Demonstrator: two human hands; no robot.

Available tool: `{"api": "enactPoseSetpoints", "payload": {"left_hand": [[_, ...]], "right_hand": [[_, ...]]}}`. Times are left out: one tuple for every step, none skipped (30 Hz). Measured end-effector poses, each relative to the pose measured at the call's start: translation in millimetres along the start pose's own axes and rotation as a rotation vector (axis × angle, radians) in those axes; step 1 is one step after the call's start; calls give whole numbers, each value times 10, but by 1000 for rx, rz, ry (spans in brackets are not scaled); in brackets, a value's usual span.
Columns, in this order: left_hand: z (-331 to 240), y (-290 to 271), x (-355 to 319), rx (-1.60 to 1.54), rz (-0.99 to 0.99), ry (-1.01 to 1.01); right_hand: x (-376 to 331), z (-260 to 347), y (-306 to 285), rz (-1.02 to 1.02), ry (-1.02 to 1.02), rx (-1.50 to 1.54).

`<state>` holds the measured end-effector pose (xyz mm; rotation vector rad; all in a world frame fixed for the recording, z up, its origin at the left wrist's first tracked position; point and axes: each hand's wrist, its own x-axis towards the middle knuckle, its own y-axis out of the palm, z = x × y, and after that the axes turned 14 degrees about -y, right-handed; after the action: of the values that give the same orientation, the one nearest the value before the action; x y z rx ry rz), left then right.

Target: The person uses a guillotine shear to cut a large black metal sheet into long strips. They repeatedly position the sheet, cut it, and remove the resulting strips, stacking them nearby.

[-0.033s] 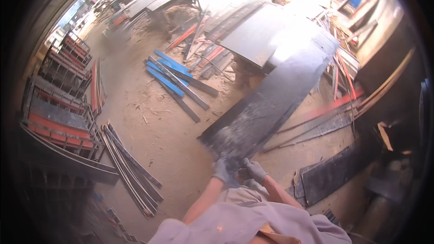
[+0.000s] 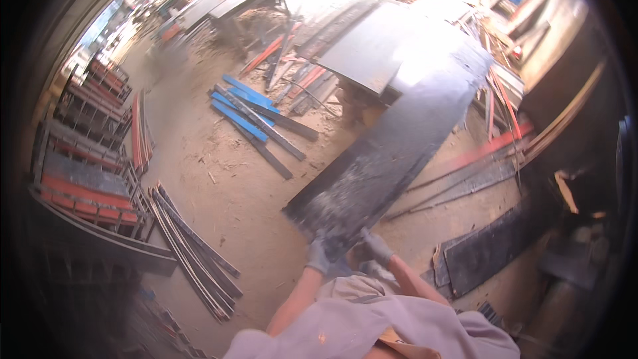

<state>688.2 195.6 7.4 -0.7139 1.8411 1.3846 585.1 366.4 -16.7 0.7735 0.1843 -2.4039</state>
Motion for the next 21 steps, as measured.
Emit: {"api": "enactPoseSetpoints", "payload": {"left_hand": [[35,-286,-228,52,-38,79],[83,-586,-437,95,-143,147],[104,-904,-660,24,-47,72],[85,-1231,-915,-35,100,0],[68,-1516,-1113,-27,-147,12],[79,-1828,-1438,-68,-194,-4],[139,-2076,-1671,-36,-299,91],[168,-2318,-1930,-50,-422,123],[229,-2525,-2147,5,-450,153],[269,-2690,-2294,-31,-598,148],[313,-2832,-2433,27,-605,144],[328,-2953,-2536,32,-658,133],[355,-3038,-2614,33,-694,116],[360,-3102,-2663,42,-724,107],[361,-3138,-2704,51,-756,90],[348,-3156,-2726,59,-771,81],[331,-3154,-2745,66,-784,69],[309,-3140,-2761,77,-795,58],[289,-3119,-2778,86,-803,50],[268,-3092,-2791,96,-810,38],[253,-3068,-2807,106,-813,31]], "right_hand": [[-21,3,-139,-82,13,70],[6,34,-276,-180,-34,156],[77,88,-438,-299,17,238],[165,137,-561,-393,-62,351],[267,179,-660,-427,-65,470],[351,190,-697,-463,-98,592],[396,160,-660,-469,-126,650],[439,110,-558,-509,-133,705],[448,35,-415,-562,-148,735],[384,-87,-229,-571,-98,636],[256,-250,19,-596,-54,514],[153,-386,251,-617,42,383],[95,-473,392,-600,7,340],[47,-548,541,-583,25,296],[40,-579,669,-580,48,253],[46,-585,771,-589,20,231],[82,-556,836,-613,-4,206],[137,-500,872,-636,-25,183],[197,-431,892,-655,-59,154],[268,-345,889,-675,-95,124],[315,-266,875,-689,-90,100]]}}
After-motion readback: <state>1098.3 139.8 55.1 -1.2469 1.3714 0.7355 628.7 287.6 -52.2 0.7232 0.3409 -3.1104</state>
